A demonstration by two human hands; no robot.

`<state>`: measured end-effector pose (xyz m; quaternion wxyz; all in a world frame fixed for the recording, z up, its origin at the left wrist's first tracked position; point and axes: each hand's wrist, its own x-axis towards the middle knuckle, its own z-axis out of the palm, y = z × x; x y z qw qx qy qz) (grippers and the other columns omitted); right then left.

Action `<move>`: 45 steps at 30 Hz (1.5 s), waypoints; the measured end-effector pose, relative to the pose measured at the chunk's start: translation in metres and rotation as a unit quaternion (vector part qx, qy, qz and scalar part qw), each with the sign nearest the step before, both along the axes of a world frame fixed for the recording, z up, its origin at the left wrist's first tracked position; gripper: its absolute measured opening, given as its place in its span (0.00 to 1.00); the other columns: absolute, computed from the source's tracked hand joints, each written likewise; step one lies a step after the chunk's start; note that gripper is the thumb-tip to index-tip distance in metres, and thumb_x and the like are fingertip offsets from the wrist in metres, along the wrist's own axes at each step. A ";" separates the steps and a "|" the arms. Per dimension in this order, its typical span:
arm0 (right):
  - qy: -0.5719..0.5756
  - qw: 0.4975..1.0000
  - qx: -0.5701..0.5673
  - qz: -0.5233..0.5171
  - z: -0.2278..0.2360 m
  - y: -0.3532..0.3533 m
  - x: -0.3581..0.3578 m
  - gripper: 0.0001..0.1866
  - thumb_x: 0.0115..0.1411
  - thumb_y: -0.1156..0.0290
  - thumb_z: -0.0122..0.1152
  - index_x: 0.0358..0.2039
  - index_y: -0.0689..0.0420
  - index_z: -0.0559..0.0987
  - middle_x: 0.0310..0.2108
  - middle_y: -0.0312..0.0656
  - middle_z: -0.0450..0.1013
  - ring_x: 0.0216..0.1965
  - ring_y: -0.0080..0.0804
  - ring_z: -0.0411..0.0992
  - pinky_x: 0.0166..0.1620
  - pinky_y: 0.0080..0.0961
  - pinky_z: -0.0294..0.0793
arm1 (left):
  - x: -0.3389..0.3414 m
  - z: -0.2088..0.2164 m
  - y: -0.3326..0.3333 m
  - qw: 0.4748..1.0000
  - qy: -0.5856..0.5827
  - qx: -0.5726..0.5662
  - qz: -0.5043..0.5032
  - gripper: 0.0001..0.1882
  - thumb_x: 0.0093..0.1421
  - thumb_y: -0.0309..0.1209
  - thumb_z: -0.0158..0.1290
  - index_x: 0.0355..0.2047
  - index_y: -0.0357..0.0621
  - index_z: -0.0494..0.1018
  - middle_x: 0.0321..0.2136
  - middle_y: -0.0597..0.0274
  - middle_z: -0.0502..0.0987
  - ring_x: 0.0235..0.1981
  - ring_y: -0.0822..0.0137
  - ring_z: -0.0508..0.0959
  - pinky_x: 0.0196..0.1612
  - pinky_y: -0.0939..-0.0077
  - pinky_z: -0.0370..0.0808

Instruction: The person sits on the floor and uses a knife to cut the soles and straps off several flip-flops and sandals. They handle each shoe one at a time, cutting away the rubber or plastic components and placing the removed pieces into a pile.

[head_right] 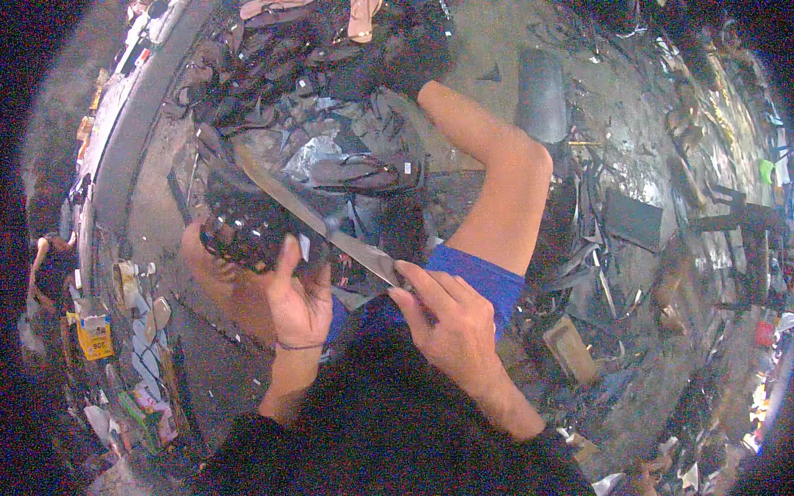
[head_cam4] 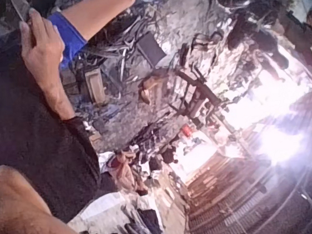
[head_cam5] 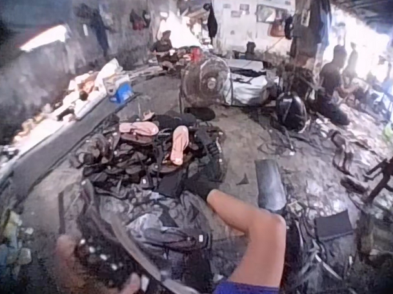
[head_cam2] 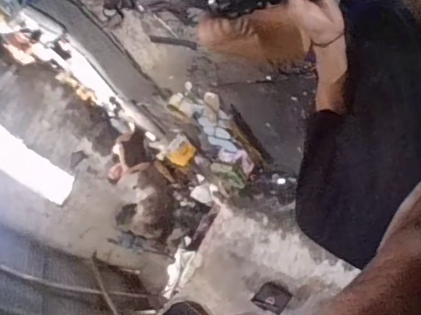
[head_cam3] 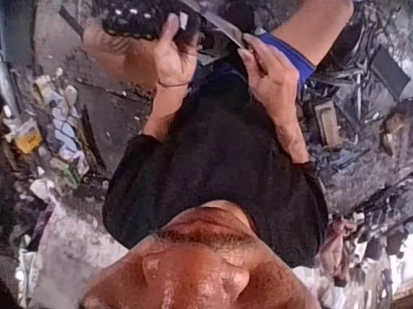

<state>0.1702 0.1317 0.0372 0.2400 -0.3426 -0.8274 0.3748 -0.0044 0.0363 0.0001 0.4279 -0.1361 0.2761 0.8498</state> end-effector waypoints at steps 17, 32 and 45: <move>-0.008 0.988 -0.074 0.137 -0.011 -0.022 -0.052 0.18 0.56 0.67 0.65 0.48 0.53 0.79 0.31 0.43 0.76 0.32 0.43 0.76 0.34 0.37 0.78 | 0.017 -0.019 -0.057 0.988 0.090 -0.100 0.072 0.19 0.61 0.32 0.55 0.52 0.42 0.71 0.48 0.58 0.77 0.50 0.58 0.76 0.56 0.60 0.73; -0.023 0.977 -0.140 0.156 -0.027 -0.022 -0.055 0.15 0.59 0.74 0.63 0.47 0.57 0.80 0.28 0.50 0.76 0.29 0.46 0.76 0.32 0.34 0.74 | 0.015 -0.035 -0.088 0.998 0.022 -0.038 0.044 0.20 0.63 0.37 0.55 0.53 0.44 0.70 0.48 0.56 0.78 0.44 0.58 0.80 0.48 0.64 0.81; 0.030 0.983 0.000 0.182 -0.075 -0.009 -0.109 0.23 0.54 0.70 0.63 0.53 0.53 0.77 0.29 0.46 0.75 0.32 0.45 0.74 0.36 0.35 0.74 | 0.005 -0.041 -0.094 0.987 -0.133 0.089 0.029 0.26 0.66 0.42 0.50 0.60 0.41 0.64 0.50 0.52 0.77 0.47 0.54 0.80 0.44 0.56 0.84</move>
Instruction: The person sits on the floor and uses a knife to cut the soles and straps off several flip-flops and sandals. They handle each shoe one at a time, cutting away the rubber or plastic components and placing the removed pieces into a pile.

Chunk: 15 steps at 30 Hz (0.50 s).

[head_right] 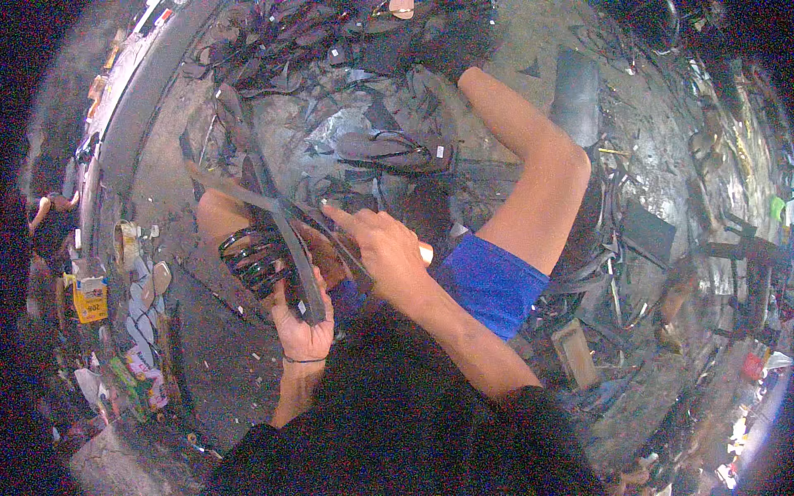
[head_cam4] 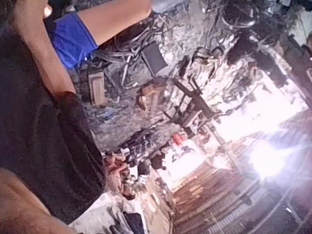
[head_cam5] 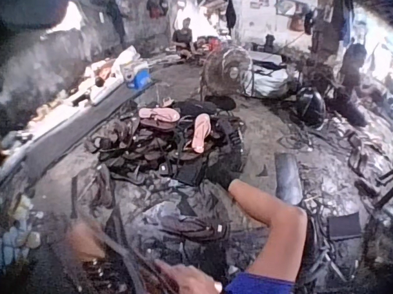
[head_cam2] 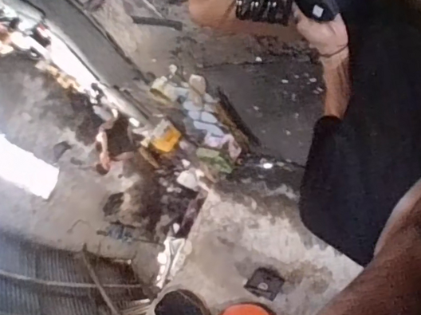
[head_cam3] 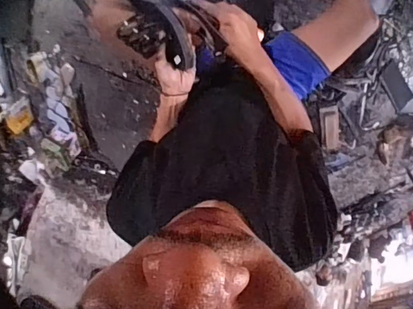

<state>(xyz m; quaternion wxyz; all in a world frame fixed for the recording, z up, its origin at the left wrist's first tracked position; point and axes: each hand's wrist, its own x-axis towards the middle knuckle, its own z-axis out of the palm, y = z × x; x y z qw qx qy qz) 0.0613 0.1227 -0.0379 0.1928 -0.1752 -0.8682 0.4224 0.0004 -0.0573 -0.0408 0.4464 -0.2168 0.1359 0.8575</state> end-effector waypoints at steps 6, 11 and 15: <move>0.019 0.999 0.033 -0.035 -0.012 0.000 -0.039 0.26 0.52 0.65 0.66 0.54 0.51 0.76 0.31 0.45 0.75 0.32 0.44 0.75 0.36 0.35 0.75 | -0.002 0.003 0.008 0.999 0.022 0.020 0.043 0.27 0.67 0.43 0.48 0.61 0.41 0.63 0.53 0.54 0.75 0.49 0.55 0.79 0.46 0.56 0.83; -0.052 0.997 -0.039 -0.040 0.003 0.017 -0.083 0.23 0.56 0.56 0.63 0.51 0.50 0.78 0.34 0.49 0.77 0.36 0.51 0.76 0.40 0.43 0.75 | 0.007 0.004 0.001 0.999 0.018 -0.041 0.020 0.21 0.66 0.41 0.48 0.56 0.46 0.68 0.47 0.53 0.78 0.45 0.56 0.81 0.41 0.59 0.84; -0.016 0.973 -0.214 -0.082 -0.023 0.052 -0.121 0.25 0.65 0.47 0.52 0.42 0.58 0.80 0.27 0.45 0.77 0.27 0.36 0.75 0.31 0.34 0.74 | 0.027 -0.036 -0.037 0.999 0.017 -0.031 -0.023 0.17 0.62 0.40 0.54 0.49 0.51 0.73 0.43 0.57 0.80 0.41 0.58 0.82 0.42 0.61 0.82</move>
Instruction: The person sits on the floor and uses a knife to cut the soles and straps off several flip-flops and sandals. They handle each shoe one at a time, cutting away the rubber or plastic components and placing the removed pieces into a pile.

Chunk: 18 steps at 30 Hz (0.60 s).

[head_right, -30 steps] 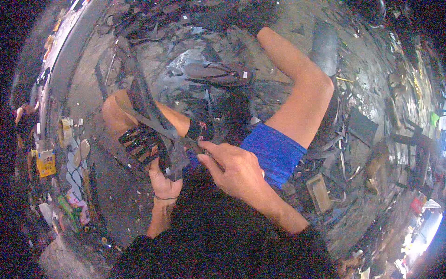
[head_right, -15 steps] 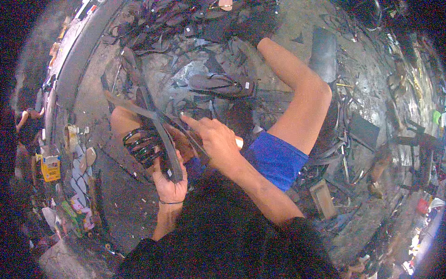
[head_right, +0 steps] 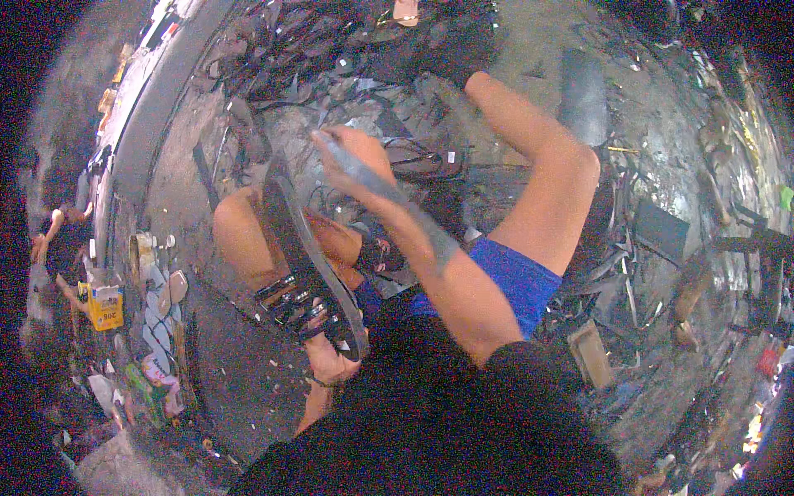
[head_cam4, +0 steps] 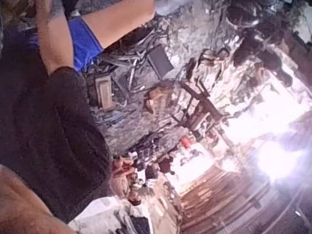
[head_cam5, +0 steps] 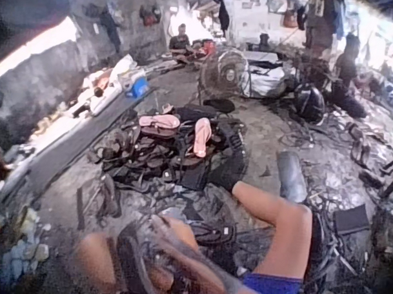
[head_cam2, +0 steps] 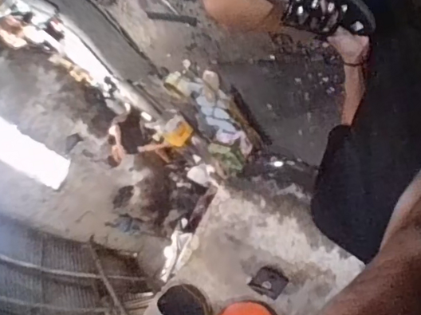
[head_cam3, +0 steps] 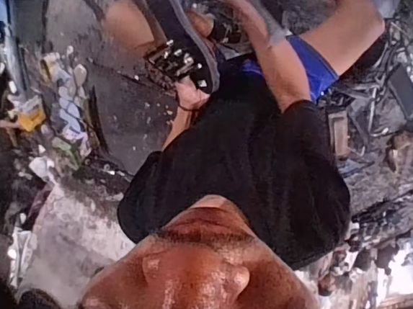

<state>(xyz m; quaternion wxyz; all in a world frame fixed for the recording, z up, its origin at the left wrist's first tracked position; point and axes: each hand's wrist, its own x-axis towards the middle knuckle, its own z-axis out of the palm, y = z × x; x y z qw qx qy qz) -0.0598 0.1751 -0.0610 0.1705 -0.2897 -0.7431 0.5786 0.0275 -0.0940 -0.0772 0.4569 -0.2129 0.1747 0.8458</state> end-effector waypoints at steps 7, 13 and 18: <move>0.045 0.947 -0.305 0.091 0.058 -0.055 0.142 0.21 0.53 0.58 0.74 0.39 0.62 0.81 0.32 0.36 0.77 0.36 0.18 0.70 0.39 0.24 0.73 | -0.015 0.057 0.065 0.976 0.201 -0.037 -0.078 0.19 0.66 0.41 0.52 0.53 0.47 0.72 0.50 0.62 0.75 0.51 0.62 0.76 0.59 0.64 0.70; 0.043 0.992 -0.091 0.079 0.062 -0.048 0.155 0.16 0.52 0.64 0.73 0.33 0.62 0.80 0.28 0.42 0.74 0.30 0.30 0.73 0.35 0.29 0.72 | -0.032 0.004 -0.003 0.868 0.420 -0.219 -0.146 0.32 0.57 0.34 0.55 0.62 0.42 0.62 0.58 0.54 0.67 0.60 0.53 0.67 0.63 0.54 0.66; 0.016 0.988 -0.076 0.130 0.065 -0.055 0.170 0.15 0.53 0.63 0.72 0.33 0.62 0.80 0.28 0.44 0.74 0.29 0.36 0.75 0.34 0.31 0.73 | -0.101 0.084 0.028 0.936 0.335 -0.099 -0.038 0.35 0.57 0.21 0.51 0.65 0.38 0.55 0.59 0.49 0.66 0.60 0.57 0.69 0.59 0.64 0.71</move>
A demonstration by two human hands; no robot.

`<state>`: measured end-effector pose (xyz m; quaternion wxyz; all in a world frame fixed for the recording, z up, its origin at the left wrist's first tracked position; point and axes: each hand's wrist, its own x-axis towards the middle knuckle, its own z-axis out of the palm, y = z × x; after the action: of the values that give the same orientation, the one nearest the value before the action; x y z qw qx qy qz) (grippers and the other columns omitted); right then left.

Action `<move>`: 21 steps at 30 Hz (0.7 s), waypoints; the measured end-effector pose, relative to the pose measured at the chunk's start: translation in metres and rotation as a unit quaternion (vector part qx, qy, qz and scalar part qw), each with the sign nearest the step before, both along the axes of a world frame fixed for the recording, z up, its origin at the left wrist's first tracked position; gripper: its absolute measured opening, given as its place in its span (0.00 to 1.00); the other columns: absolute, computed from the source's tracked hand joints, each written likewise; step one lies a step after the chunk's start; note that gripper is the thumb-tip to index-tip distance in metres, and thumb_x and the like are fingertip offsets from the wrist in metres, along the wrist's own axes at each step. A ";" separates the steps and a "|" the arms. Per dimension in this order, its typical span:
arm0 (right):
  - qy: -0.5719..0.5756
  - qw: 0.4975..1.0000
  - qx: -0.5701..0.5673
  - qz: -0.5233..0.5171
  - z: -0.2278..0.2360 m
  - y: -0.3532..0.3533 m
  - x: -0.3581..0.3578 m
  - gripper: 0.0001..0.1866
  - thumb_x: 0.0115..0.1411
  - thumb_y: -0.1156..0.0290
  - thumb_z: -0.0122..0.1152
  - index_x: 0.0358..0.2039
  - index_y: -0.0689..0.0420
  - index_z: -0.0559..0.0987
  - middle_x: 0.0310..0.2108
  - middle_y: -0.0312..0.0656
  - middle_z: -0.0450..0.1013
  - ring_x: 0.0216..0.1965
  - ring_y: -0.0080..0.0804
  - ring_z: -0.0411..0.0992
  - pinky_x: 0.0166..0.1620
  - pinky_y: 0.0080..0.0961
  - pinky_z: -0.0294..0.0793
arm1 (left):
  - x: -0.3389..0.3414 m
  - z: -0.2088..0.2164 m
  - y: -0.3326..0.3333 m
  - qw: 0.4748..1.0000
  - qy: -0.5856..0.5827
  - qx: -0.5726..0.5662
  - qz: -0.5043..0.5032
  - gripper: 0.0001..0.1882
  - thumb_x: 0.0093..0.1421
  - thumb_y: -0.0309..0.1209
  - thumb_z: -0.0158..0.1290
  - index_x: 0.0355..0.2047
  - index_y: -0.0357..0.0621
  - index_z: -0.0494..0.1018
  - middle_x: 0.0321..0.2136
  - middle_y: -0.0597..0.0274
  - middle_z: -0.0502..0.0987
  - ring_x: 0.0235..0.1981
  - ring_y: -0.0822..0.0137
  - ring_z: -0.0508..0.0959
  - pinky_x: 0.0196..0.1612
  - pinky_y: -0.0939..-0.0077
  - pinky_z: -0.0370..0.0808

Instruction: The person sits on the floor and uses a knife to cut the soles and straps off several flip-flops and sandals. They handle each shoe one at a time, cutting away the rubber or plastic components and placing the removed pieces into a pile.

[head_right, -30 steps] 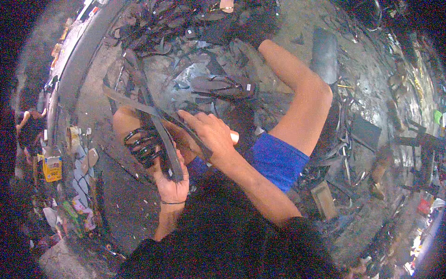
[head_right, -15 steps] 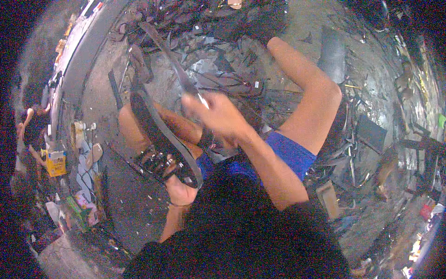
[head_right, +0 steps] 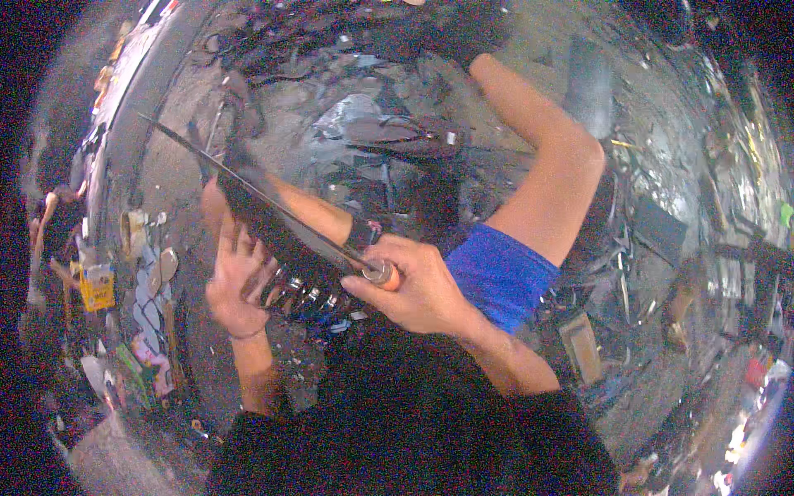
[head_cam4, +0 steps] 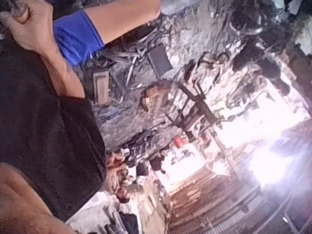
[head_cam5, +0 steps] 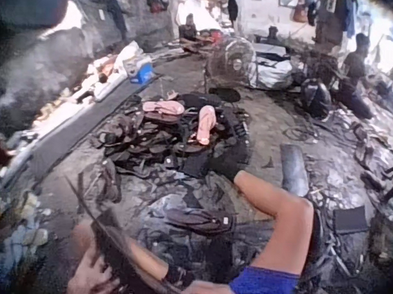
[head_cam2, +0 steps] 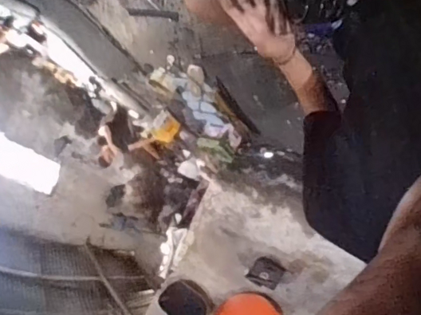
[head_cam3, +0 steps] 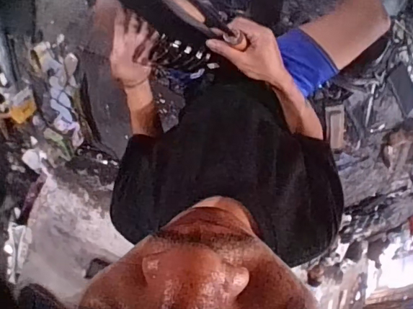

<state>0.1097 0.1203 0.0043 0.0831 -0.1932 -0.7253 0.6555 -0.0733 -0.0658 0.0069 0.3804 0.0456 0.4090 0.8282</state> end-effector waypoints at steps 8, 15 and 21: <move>-0.026 0.978 -0.122 -0.166 0.002 -0.012 0.022 0.24 0.65 0.73 0.53 0.58 0.66 0.59 0.45 0.49 0.76 0.39 0.29 0.74 0.46 0.30 0.74 | -0.016 0.044 0.030 0.986 0.029 -0.152 0.059 0.20 0.66 0.36 0.40 0.52 0.36 0.69 0.41 0.58 0.78 0.39 0.66 0.80 0.43 0.76 0.78; -0.005 0.984 0.176 -0.028 0.009 -0.002 0.042 0.18 0.58 0.74 0.63 0.50 0.57 0.78 0.43 0.46 0.78 0.32 0.37 0.77 0.38 0.30 0.78 | -0.014 0.059 0.021 0.981 0.018 -0.193 -0.026 0.25 0.64 0.44 0.39 0.52 0.38 0.67 0.36 0.55 0.78 0.29 0.63 0.81 0.33 0.71 0.80; 0.028 0.990 0.140 -0.016 -0.010 -0.015 0.063 0.17 0.52 0.74 0.68 0.44 0.58 0.81 0.32 0.43 0.79 0.24 0.31 0.72 0.29 0.25 0.72 | 0.008 0.051 0.016 0.979 0.049 -0.194 0.028 0.21 0.68 0.43 0.49 0.51 0.39 0.67 0.34 0.59 0.78 0.27 0.67 0.80 0.28 0.74 0.80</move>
<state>0.1724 0.1051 -0.0053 0.1398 -0.1730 -0.8045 0.5508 -0.0653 -0.0496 0.0575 0.3379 0.0000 0.5816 0.7400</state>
